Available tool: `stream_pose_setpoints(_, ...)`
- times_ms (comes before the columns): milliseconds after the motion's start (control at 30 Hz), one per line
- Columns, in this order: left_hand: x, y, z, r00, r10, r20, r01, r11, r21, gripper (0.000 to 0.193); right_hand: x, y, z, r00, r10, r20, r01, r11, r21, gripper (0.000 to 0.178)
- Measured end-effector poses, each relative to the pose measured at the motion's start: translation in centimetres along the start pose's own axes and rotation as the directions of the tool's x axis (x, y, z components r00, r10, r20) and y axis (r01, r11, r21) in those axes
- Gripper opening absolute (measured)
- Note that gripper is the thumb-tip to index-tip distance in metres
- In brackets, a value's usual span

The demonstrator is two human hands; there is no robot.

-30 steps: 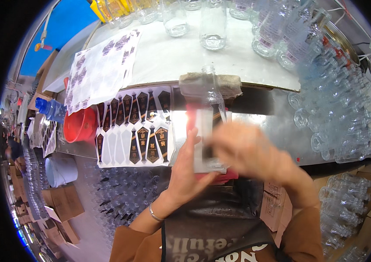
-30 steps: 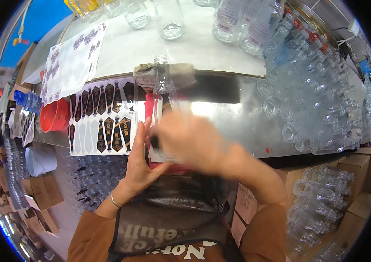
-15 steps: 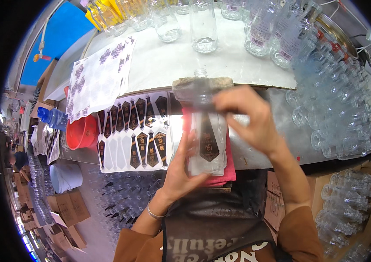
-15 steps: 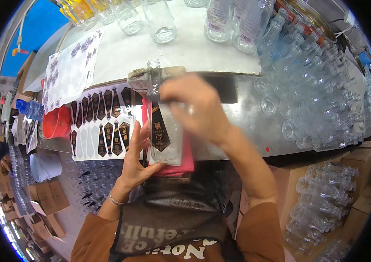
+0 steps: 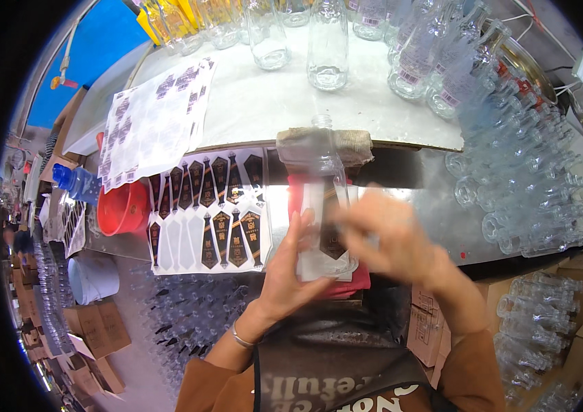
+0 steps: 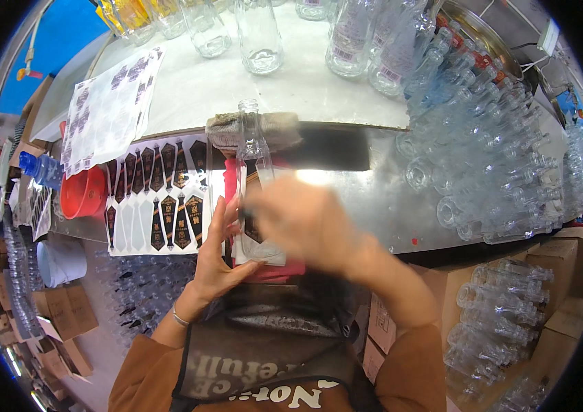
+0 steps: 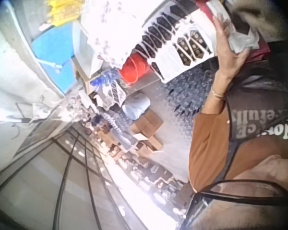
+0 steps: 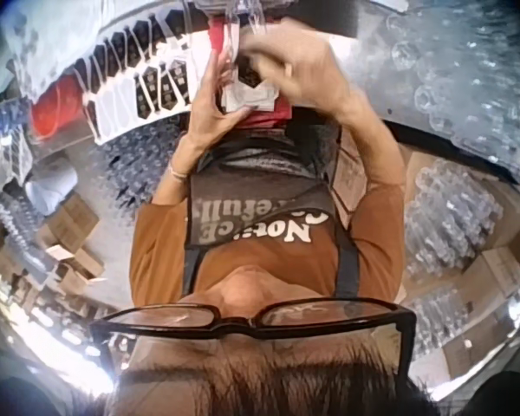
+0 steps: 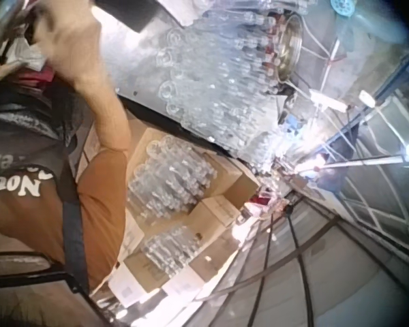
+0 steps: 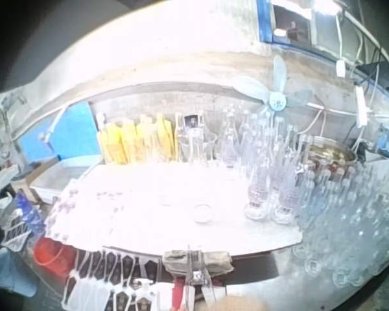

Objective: The person repeatedly picks up clear plastic bottles, places them on a padded stand, applies a rectangular label to the bottle body, smooths the label with a squeegee, and sets the labeled bottle aside. The process is repeated for multiple bottles in a continuous sequence.

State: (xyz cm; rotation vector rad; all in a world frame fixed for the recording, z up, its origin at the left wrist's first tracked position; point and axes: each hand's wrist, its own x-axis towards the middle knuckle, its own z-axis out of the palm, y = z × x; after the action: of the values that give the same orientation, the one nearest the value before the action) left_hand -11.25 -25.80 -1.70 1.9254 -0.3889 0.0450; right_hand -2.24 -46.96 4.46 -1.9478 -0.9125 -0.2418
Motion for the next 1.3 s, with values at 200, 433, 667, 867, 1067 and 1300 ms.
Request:
stream_pose_setpoints(200, -0.2, -0.3, 0.4, 1.0, -0.02, -0.001, 0.02, 0.998, -0.063, 0.119, 4.8, 1.6, -1.3, 0.999, 0.038, -0.029, -0.043, 0.978, -0.206, 0.028)
stream_pose_setpoints(433, -0.1, -0.1, 0.6, 0.999, 0.015, -0.03, -0.016, 1.0, -0.002, 0.119, 6.5, 0.3, -1.3, 0.973, 0.052, 0.225, 0.024, 0.946, -0.323, 0.026)
stream_pose_setpoints(667, 0.0, 0.5, 0.9, 0.998, -0.006, -0.067, 0.009, 0.999, 0.037, 0.118, 1.6, -2.5, 0.8, 0.962, -0.196, 0.191, 0.25, 0.914, -0.321, 0.017)
stream_pose_setpoints(867, -0.1, 0.2, 1.0, 0.999, -0.028, -0.034, 0.027, 0.999, -0.017, 0.125, 3.0, 0.3, -0.1, 0.993, 0.064, 0.098, -0.051, 0.991, -0.125, 0.016)
stream_pose_setpoints(1067, -0.2, -0.1, 0.7, 0.999, -0.046, -0.028, 0.045, 0.998, -0.036, 0.122, -1.6, -0.9, -0.6, 0.982, -0.092, 0.163, 0.091, 0.996, 0.013, 0.026)
stream_pose_setpoints(1300, -0.2, 0.4, 1.0, 1.0, -0.03, 0.0, 0.03, 1.0, 0.0, 0.12, 2.0, 3.0, -2.3, 0.97, 0.198, -0.144, -0.204, 0.979, -0.028, 0.017)
